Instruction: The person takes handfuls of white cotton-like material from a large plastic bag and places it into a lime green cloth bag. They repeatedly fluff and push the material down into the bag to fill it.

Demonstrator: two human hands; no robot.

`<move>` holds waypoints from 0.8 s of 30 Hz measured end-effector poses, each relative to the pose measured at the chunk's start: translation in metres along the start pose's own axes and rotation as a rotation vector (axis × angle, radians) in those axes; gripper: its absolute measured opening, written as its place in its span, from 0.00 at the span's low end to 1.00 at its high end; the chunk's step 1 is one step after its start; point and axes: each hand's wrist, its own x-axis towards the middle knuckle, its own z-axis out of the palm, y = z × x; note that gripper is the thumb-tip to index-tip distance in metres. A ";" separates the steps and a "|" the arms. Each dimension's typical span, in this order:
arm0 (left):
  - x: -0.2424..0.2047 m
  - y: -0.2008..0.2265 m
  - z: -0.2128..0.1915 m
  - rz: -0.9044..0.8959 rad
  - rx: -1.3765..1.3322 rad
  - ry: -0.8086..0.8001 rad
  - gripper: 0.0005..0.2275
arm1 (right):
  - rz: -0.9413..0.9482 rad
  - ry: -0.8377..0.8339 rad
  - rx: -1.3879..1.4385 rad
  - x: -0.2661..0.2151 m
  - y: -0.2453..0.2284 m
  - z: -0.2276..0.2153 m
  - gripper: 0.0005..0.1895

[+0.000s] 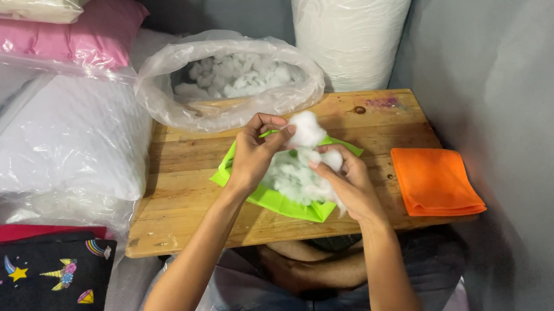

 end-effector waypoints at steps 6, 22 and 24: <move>0.008 -0.016 -0.014 0.051 0.042 0.013 0.17 | 0.004 -0.059 0.129 0.012 -0.012 0.027 0.14; 0.015 0.001 -0.041 0.241 0.235 0.229 0.11 | -0.081 -0.084 -0.591 -0.009 -0.040 -0.028 0.04; 0.014 -0.008 -0.040 0.215 0.277 0.153 0.12 | -0.117 -0.056 -0.658 -0.004 -0.037 -0.031 0.04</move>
